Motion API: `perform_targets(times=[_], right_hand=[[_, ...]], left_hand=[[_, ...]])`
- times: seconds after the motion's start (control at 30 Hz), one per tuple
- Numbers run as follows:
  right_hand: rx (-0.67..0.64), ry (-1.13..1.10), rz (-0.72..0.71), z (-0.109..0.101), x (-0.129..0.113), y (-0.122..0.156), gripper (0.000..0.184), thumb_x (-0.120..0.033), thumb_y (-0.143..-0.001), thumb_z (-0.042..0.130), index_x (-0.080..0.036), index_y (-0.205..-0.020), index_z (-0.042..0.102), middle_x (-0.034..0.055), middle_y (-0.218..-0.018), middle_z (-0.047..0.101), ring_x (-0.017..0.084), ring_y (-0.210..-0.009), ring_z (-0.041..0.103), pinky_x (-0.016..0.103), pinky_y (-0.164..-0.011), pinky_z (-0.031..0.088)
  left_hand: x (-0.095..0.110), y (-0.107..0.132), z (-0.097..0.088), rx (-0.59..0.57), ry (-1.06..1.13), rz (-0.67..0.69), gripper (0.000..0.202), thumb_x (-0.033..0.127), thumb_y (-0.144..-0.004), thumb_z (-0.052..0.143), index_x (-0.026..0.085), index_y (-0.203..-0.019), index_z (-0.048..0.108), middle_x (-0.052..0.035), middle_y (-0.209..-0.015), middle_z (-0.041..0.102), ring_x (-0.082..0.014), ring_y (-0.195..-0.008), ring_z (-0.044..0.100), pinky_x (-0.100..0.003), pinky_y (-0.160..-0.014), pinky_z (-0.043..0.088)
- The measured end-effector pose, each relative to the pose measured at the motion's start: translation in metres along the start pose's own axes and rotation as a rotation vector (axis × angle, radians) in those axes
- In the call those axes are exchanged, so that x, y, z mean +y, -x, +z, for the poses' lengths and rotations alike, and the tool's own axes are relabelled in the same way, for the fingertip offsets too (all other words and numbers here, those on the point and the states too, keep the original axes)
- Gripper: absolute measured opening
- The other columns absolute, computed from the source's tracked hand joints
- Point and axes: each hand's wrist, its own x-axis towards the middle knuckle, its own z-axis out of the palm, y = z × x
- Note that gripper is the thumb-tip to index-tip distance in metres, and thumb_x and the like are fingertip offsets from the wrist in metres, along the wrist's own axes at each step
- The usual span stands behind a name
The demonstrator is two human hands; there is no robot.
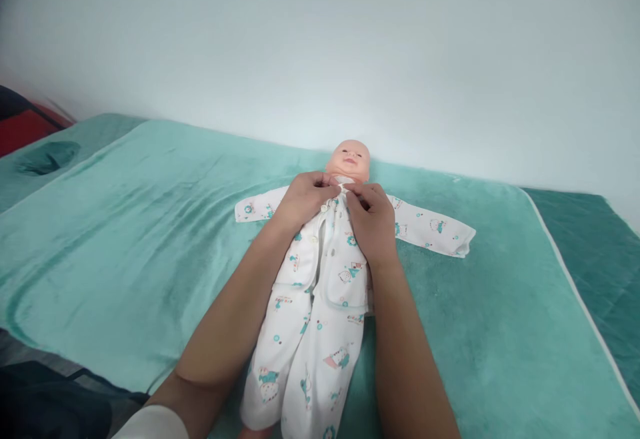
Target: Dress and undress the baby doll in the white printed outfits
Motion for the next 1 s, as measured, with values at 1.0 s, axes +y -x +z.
perform_targets(times=[1.0], right_hand=[[-0.007,0.075,-0.058,-0.0031,0.0047,0.0000,0.013,-0.030,-0.088,0.063,-0.021,-0.086,0.072,0.0003,-0.088,0.067,0.013,-0.072,0.055,0.029,-0.074,0.045]], left_hand=[[0.0030,0.0052,-0.0042,0.027,-0.174,-0.001,0.007,0.024,-0.073,0.060,0.019,-0.069,0.060,0.0023,-0.069,0.058,-0.0127,-0.066,0.051,-0.028,-0.062,0.037]])
